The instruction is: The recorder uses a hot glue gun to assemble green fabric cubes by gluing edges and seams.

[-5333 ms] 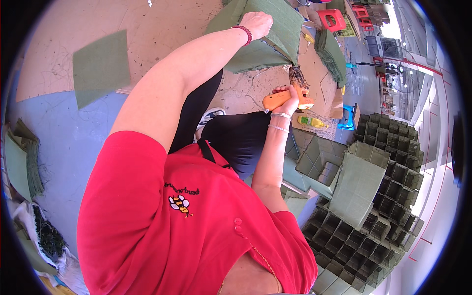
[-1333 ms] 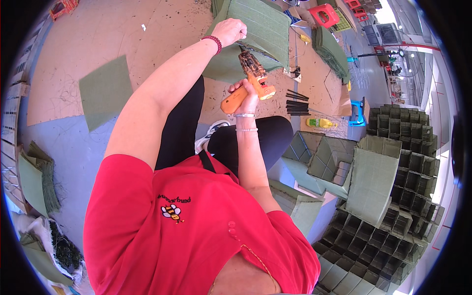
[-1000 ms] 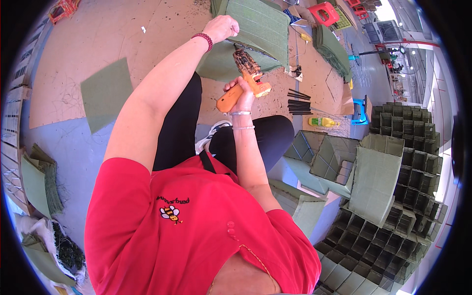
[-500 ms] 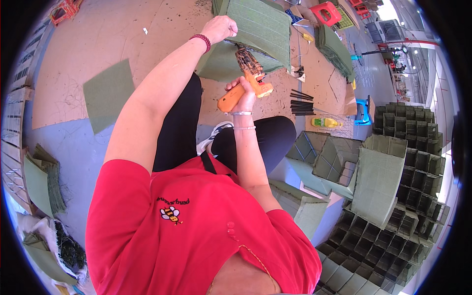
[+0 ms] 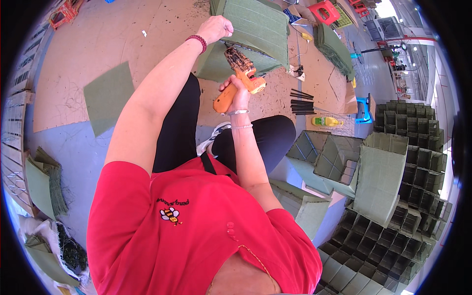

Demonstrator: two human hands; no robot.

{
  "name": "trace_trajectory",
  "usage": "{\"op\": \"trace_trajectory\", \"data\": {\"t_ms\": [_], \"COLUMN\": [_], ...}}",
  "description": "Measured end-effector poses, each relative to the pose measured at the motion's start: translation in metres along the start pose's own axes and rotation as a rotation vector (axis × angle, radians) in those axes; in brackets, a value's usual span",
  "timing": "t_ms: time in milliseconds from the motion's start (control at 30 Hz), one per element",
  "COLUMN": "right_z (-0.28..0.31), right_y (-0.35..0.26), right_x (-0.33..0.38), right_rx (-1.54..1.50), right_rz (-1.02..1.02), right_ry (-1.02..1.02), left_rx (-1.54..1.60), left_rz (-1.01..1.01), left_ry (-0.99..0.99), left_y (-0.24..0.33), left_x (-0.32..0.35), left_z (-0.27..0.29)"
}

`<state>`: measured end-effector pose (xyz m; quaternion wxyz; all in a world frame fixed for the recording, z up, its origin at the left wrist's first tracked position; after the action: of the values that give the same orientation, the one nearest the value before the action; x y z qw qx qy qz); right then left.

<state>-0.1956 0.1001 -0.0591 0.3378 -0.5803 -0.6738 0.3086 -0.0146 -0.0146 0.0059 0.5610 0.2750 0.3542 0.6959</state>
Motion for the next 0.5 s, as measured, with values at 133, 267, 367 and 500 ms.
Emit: {"op": "trace_trajectory", "data": {"t_ms": [133, 267, 367, 500], "right_z": [-0.002, -0.003, -0.007, -0.010], "right_y": [0.001, -0.001, 0.000, 0.004], "right_x": [0.003, 0.000, 0.000, 0.002], "right_rx": [-0.021, -0.037, -0.027, -0.036], "right_rz": [0.013, 0.023, -0.011, -0.006], "right_ry": [-0.001, 0.007, -0.034, -0.020], "left_rx": [0.006, 0.010, 0.003, -0.012], "left_rz": [0.023, 0.013, 0.016, 0.022], "left_ry": [0.003, -0.002, -0.005, -0.004], "left_y": [-0.001, 0.002, -0.001, -0.011], "left_x": [0.001, 0.002, 0.001, -0.002], "left_z": [0.002, 0.000, -0.001, 0.004]}}
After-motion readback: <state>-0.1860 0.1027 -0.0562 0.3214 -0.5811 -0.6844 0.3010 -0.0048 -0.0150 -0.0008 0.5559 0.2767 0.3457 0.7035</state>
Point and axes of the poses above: each hand's wrist, its own x-axis away from the middle knuckle, its own z-axis out of the back of the hand, y = z × x, the point moved 5 cm from there along -x, towards the middle knuckle, and after that the axes turned 14 degrees about z, right-handed, at the moved point
